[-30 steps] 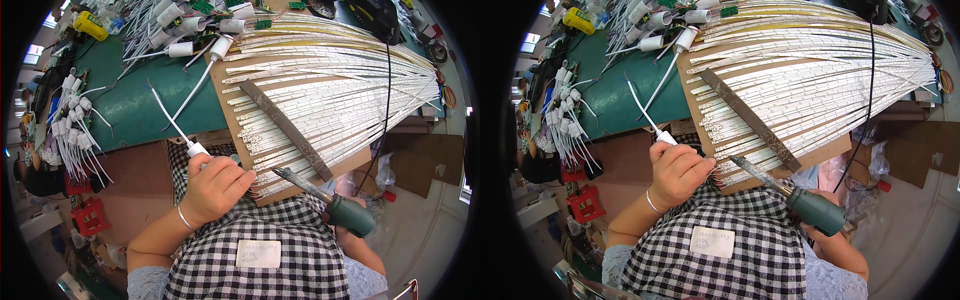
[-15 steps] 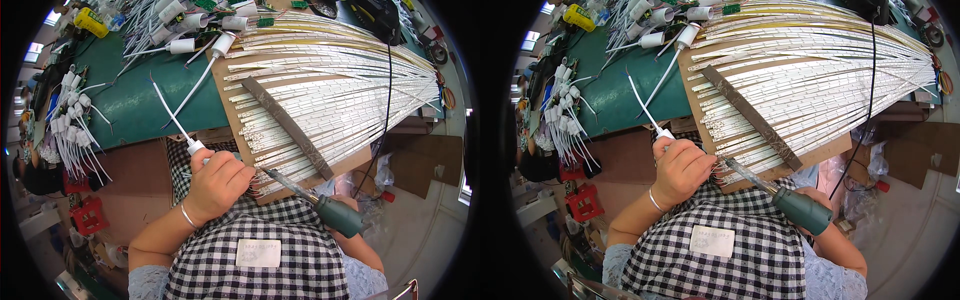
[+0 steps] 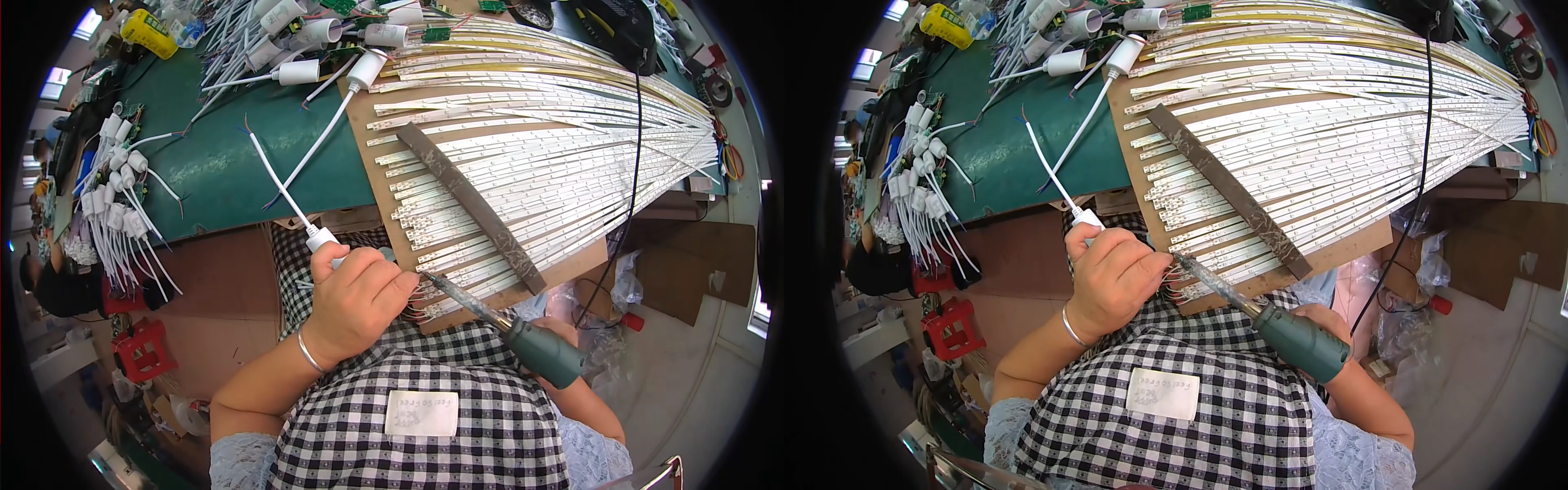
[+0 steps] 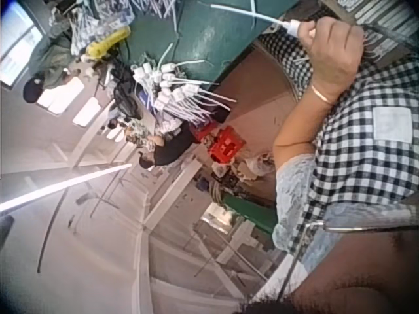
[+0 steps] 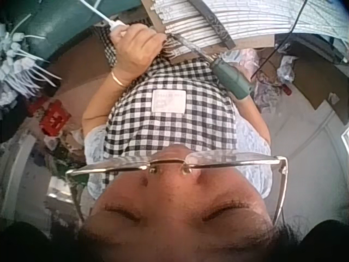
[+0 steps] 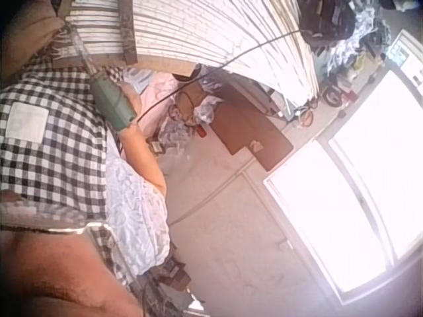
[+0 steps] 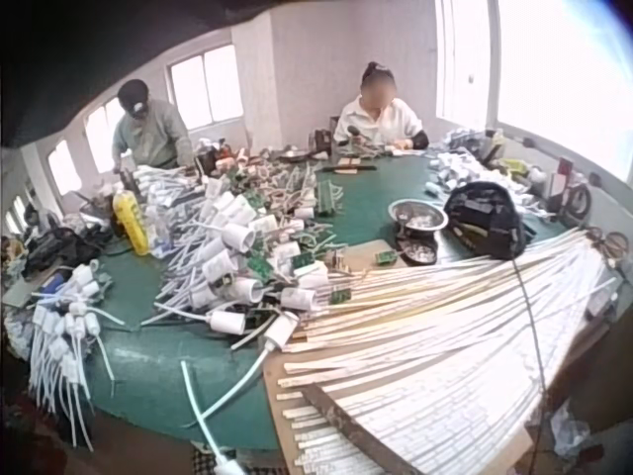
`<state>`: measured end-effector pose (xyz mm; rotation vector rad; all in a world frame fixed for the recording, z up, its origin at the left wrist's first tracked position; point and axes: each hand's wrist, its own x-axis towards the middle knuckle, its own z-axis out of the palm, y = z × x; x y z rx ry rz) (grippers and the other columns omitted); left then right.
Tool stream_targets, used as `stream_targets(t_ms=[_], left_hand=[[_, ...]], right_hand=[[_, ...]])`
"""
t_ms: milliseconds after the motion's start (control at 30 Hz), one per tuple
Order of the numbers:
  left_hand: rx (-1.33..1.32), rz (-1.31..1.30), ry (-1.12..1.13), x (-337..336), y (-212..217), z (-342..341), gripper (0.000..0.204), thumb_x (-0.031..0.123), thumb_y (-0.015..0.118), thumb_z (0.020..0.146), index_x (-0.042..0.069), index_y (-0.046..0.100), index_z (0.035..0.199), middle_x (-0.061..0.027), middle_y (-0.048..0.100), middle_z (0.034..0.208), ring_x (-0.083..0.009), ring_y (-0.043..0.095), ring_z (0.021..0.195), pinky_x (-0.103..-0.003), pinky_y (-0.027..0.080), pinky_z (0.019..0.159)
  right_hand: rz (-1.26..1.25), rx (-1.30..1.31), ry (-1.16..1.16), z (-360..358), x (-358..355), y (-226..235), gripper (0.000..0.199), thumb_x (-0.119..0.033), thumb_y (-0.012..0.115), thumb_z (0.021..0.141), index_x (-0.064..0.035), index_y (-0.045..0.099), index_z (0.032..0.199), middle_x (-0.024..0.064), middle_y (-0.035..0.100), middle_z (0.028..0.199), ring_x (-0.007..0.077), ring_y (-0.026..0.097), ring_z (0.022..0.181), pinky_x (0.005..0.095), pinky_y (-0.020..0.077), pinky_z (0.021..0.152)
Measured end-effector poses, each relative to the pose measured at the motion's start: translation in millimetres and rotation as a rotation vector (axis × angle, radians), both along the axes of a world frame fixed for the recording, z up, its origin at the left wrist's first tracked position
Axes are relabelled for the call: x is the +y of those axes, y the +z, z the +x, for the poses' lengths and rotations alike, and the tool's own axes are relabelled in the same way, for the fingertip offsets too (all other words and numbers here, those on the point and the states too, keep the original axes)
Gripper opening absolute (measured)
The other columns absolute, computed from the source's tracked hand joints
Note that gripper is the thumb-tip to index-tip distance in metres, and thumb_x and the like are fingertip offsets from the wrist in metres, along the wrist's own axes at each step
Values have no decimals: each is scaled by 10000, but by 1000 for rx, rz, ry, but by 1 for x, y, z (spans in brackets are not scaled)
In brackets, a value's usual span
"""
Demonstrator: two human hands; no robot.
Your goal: The person uses a soldering iron to attach wires to a circuit board. They repeatedly pick up a white cylindrical component with wires, position it on a wooden jig, and solder the connections. The person works continuously on a green workbench in a workshop environment.
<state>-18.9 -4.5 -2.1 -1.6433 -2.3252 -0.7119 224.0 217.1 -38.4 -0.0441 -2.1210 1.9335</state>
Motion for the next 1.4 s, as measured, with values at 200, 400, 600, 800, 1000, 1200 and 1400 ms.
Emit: stream_targets(t_ms=[200, 400, 600, 800, 1000, 1200, 1400], left_hand=[[0, -9, 7, -1, 0, 0, 119, 152, 629, 786, 151, 671, 897, 52, 571, 804, -134, 583, 824, -398, 296, 900], [6, -13, 7, 0, 0, 0, 115, 155, 631, 789, 151, 672, 896, 52, 570, 806, -134, 585, 828, -397, 294, 903], [10, -11, 11, 0, 0, 0, 107, 158, 638, 788, 153, 673, 889, 54, 566, 804, -130, 584, 828, -397, 290, 911], [0, -21, 14, 2, 1, 0, 114, 162, 665, 771, 148, 668, 884, 52, 556, 797, -130, 580, 827, -397, 290, 917], [-34, -16, 18, 4, 3, 1, 231, 110, 758, 643, 144, 677, 857, 44, 559, 763, -153, 574, 795, -410, 299, 860], [-27, -36, 11, 3, 4, 0, 226, 112, 759, 651, 138, 679, 860, 43, 556, 761, -155, 570, 791, -413, 300, 855], [-35, -40, 12, 4, 5, 0, 220, 113, 761, 662, 142, 682, 864, 46, 559, 764, -155, 569, 793, -415, 299, 857]], right_hand=[[-79, -157, 56, 3, 2, 8, 547, -270, 818, 768, 56, 555, 1120, 193, 679, 933, 273, 688, 811, 371, 553, 710], [-58, -64, 49, -5, 2, 8, 558, -291, 827, 757, 66, 575, 1104, 174, 677, 928, 263, 680, 843, 368, 549, 750], [-50, -166, -8, 11, -2, -1, 583, -322, 826, 758, 60, 571, 1118, 172, 658, 1005, 252, 671, 883, 355, 537, 775], [-46, -157, 41, 9, 2, -2, 588, -309, 831, 757, 49, 557, 1135, 168, 659, 1005, 252, 673, 875, 356, 537, 768], [-9, -60, 62, 3, 4, -2, 506, -274, 815, 772, 30, 573, 1096, 169, 667, 995, 253, 682, 828, 364, 546, 719], [-167, -48, -3, -8, 1, 12, 409, -274, 799, 786, 34, 611, 979, 182, 681, 900, 238, 672, 675, 320, 541, 604], [-103, 1, -4, -6, 2, 5, 487, -370, 808, 780, 30, 608, 972, 175, 675, 831, 243, 668, 684, 309, 531, 575]])
